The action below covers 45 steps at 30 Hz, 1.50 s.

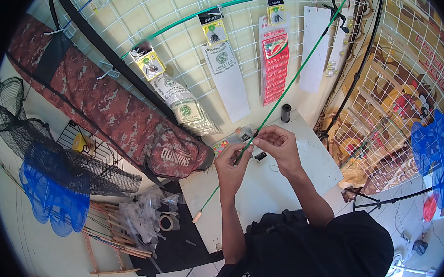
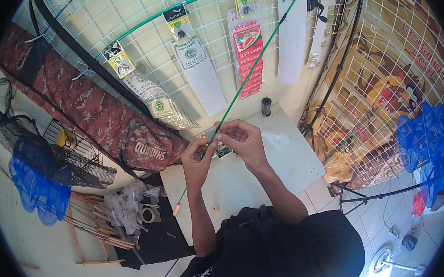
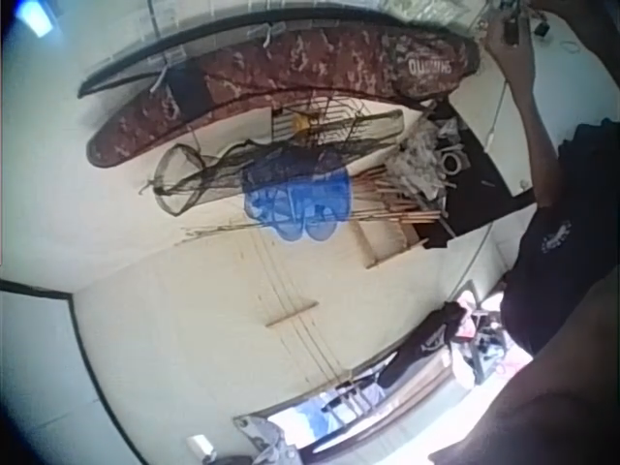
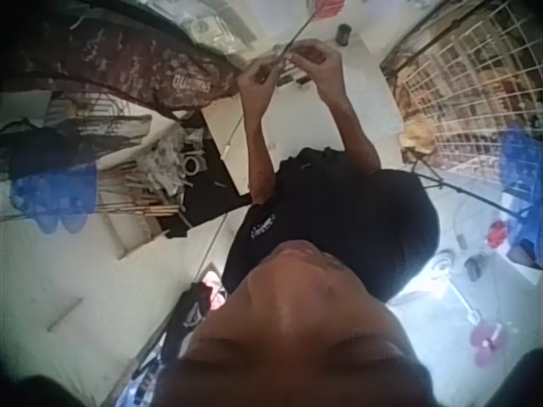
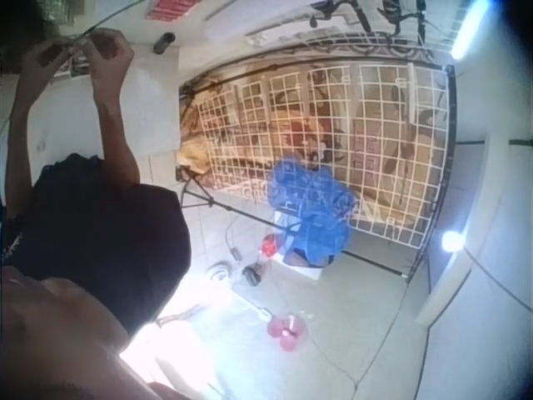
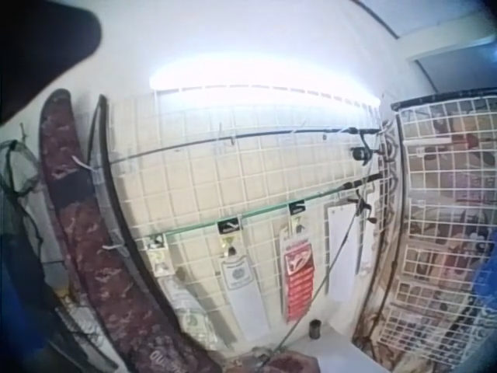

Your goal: Repairing or preparing the tip of a fishing rod by threading and securing line.

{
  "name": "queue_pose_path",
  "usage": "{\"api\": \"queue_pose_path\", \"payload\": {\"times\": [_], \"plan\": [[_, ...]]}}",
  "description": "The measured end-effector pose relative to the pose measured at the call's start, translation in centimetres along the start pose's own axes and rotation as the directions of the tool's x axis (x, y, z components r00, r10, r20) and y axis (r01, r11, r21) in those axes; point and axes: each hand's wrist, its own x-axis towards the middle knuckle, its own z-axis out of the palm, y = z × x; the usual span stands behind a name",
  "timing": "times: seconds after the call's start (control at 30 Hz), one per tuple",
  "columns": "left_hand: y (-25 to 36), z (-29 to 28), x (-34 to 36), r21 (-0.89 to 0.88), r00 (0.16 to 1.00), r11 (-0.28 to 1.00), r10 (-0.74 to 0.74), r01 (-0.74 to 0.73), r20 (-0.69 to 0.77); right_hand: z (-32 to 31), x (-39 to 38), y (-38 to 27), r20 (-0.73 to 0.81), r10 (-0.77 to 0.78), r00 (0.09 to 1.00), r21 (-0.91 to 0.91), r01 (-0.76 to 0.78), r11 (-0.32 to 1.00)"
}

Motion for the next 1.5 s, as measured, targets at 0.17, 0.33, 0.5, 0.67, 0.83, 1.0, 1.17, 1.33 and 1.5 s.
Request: {"api": "queue_pose_path", "payload": {"times": [0.17, 0.33, 0.5, 0.67, 0.83, 1.0, 1.17, 1.33, 1.5], "plan": [[-0.5, -0.3, 0.0, 0.052, 1.0, 0.998, 0.016, -0.017, 0.015, -0.3, 0.2, -0.7, 0.127, 0.122, 0.984, -0.046, -0.117, 0.992], [-0.2, -0.4, -0.1, 0.036, 0.996, 0.998, -0.048, 0.045, 0.08, -0.6, 0.4, -0.1, 0.134, 0.026, 0.991, -0.012, -0.025, 1.0], [-0.4, -0.6, -0.2, 0.036, 0.995, 0.998, -0.058, 0.055, 0.076, -1.7, 0.7, 0.8, 0.154, 0.063, 0.986, -0.007, -0.063, 0.998], [-0.7, -0.6, 0.0, 0.028, 0.996, 0.999, -0.044, 0.042, 0.073, -1.7, 0.8, 1.3, 0.095, 0.171, 0.981, 0.429, -0.195, 0.882], [-0.5, -0.5, 0.2, 0.019, 0.996, 0.999, -0.039, 0.038, 0.074, -1.8, 0.6, 1.2, 0.004, 0.177, 0.984, 0.601, -0.143, 0.786], [-0.6, -0.4, 0.3, -0.034, 0.996, 0.998, -0.057, 0.06, 0.063, -0.8, -0.2, -0.1, -0.098, 0.075, 0.992, 0.468, -0.021, 0.883], [-0.2, -0.2, 0.4, -0.057, 0.996, 0.996, -0.066, 0.069, 0.064, -0.6, -0.8, 0.2, -0.139, -0.203, 0.969, -0.208, 0.171, 0.963], [-0.5, -0.4, 0.5, -0.014, 0.996, 0.998, -0.06, 0.061, 0.061, 0.4, -0.6, 0.2, -0.135, -0.269, 0.954, -0.343, 0.21, 0.916], [-0.5, -0.3, 0.4, -0.008, 0.997, 0.999, -0.049, 0.05, 0.054, 0.7, 0.0, -0.7, -0.111, -0.253, 0.961, -0.442, 0.18, 0.879]]}}
